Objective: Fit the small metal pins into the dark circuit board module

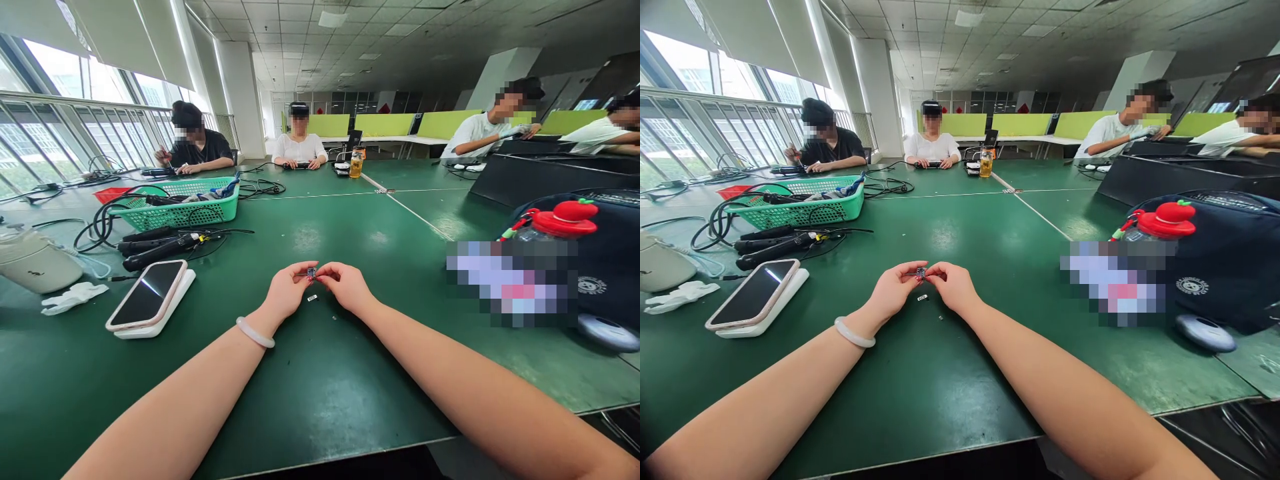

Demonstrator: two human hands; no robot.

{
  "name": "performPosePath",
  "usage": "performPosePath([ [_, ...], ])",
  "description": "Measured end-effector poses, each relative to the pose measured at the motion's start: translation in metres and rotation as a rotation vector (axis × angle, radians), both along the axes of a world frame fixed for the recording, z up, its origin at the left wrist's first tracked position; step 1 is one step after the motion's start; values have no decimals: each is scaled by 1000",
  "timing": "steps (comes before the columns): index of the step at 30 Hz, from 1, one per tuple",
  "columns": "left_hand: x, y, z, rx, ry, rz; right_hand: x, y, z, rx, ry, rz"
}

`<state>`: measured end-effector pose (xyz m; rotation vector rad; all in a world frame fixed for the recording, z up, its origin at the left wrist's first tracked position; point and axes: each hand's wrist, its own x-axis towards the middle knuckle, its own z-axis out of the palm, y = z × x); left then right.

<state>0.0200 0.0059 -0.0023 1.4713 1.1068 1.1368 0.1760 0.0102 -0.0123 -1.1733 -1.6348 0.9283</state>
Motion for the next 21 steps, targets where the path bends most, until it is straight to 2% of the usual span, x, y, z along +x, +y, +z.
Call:
performPosePath([
  [11,1,-5,5,37,84,-7,1,2,-4,39,21,11],
  [21,3,-6,6,77,14,-10,1,3,-3,32,9,-11],
])
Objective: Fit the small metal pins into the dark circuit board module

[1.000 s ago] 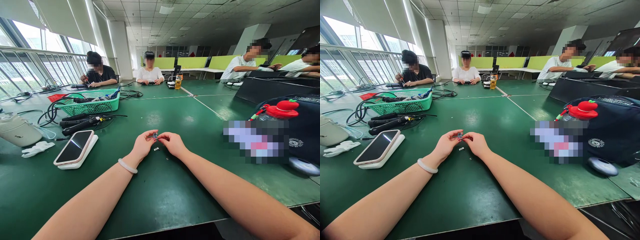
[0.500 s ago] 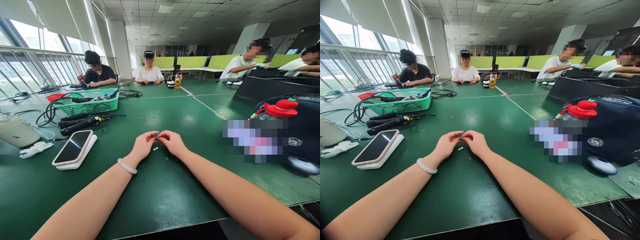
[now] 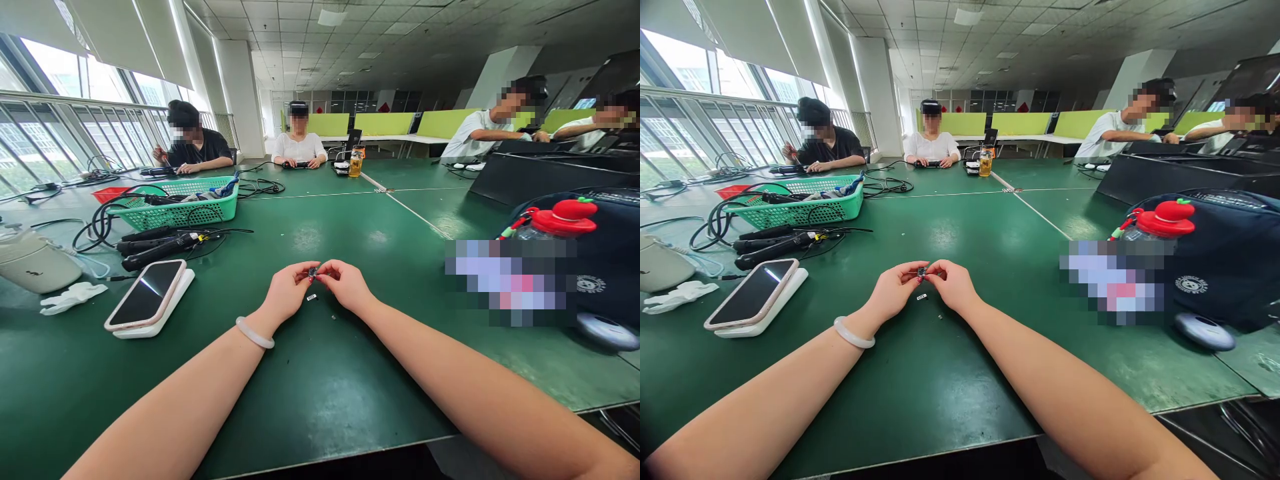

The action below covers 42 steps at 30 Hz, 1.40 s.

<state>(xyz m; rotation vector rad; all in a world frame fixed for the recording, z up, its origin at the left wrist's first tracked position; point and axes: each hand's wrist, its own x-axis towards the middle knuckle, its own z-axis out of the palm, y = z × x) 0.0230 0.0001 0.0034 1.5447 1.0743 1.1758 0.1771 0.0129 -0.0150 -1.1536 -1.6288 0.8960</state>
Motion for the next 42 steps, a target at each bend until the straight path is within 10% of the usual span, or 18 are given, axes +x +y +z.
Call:
performPosePath([
  [21,-4,-7,6,11,165,-109,9,-8,8,15,-88,-28],
  [35,-10,6,3,-200,-84,156,6,-25,18,67,-670,139],
  [42,-13,8,-5,-149,-4,37,3,-23,15,140,-655,98],
])
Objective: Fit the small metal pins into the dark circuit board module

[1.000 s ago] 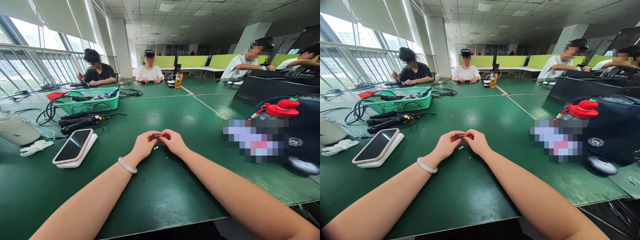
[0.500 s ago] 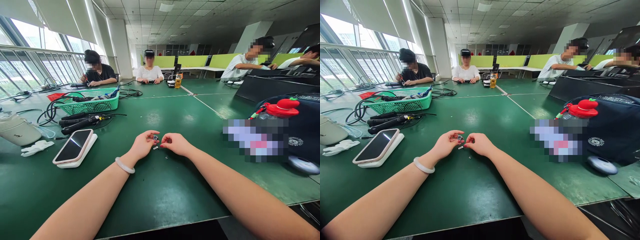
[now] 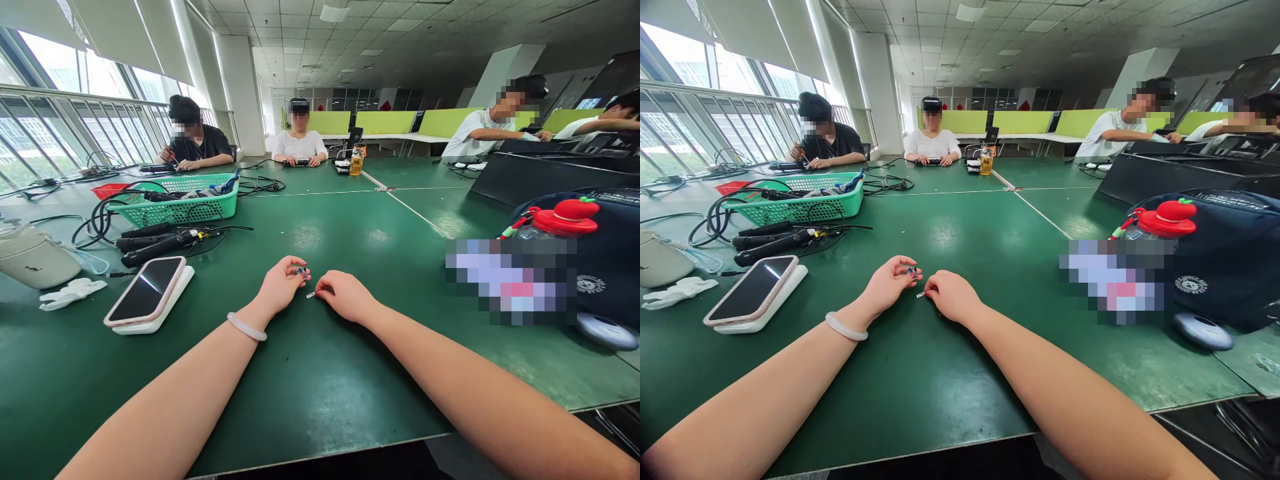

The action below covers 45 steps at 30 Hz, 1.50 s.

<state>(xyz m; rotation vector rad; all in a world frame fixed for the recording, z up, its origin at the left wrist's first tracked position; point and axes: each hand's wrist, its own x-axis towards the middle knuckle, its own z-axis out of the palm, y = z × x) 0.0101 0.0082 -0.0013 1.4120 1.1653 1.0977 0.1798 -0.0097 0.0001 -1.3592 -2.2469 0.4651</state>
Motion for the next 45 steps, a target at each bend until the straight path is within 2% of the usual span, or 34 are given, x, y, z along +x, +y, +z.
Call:
performPosePath([
  [4,-3,-2,3,189,185,-37,3,1,3,146,176,-35],
  [6,-2,-3,5,211,213,-37,3,0,4,172,222,-36],
  [9,1,-3,6,165,130,-46,2,-3,5,172,249,-30],
  [16,5,-5,5,-11,-205,-65,1,-3,3,260,247,-65],
  [19,6,-5,5,-12,-230,-56,1,-4,4,294,205,-63],
  [28,6,-6,6,124,-90,20,0,-6,3,520,81,-99],
  [36,7,-11,10,211,-6,17,0,-5,0,647,8,-114],
  [39,7,-15,12,270,95,54,0,-5,0,657,-9,-123],
  [45,9,-21,15,365,204,120,-1,-6,0,556,-29,-114],
])
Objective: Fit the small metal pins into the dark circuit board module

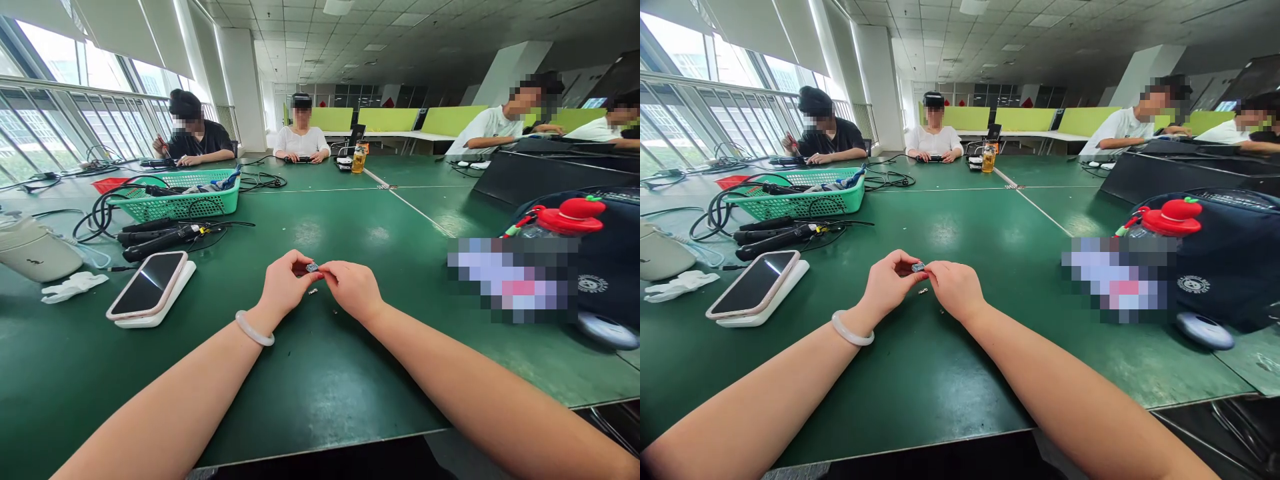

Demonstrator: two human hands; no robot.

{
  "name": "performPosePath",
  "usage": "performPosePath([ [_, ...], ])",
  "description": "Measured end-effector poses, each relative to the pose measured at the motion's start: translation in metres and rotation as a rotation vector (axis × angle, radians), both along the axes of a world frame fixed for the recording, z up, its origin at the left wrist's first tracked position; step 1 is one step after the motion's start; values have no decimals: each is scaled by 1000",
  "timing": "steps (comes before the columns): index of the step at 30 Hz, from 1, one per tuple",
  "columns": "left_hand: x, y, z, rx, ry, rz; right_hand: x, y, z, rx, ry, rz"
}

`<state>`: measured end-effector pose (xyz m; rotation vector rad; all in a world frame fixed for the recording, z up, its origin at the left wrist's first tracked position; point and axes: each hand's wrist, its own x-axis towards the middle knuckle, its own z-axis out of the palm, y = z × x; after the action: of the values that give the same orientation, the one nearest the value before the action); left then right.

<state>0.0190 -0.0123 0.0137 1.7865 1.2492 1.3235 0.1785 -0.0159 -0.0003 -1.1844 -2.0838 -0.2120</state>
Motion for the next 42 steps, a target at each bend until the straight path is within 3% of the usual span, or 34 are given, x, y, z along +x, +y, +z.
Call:
performPosePath([
  [11,2,-2,0,7,-18,-13,0,1,-1,-26,91,45],
  [21,4,4,-1,-225,-362,-166,2,-1,2,8,165,90],
  [26,1,4,0,-427,-568,-286,4,-3,8,14,170,101],
  [31,-2,6,1,-561,-667,-315,4,-3,9,-5,135,73],
  [34,-3,9,1,-574,-669,-252,5,-1,9,-79,98,66],
  [39,-5,14,-1,-579,-644,-150,13,2,13,-384,-4,-40],
  [42,-6,16,-3,-584,-630,-129,18,4,12,-495,-59,8],
])
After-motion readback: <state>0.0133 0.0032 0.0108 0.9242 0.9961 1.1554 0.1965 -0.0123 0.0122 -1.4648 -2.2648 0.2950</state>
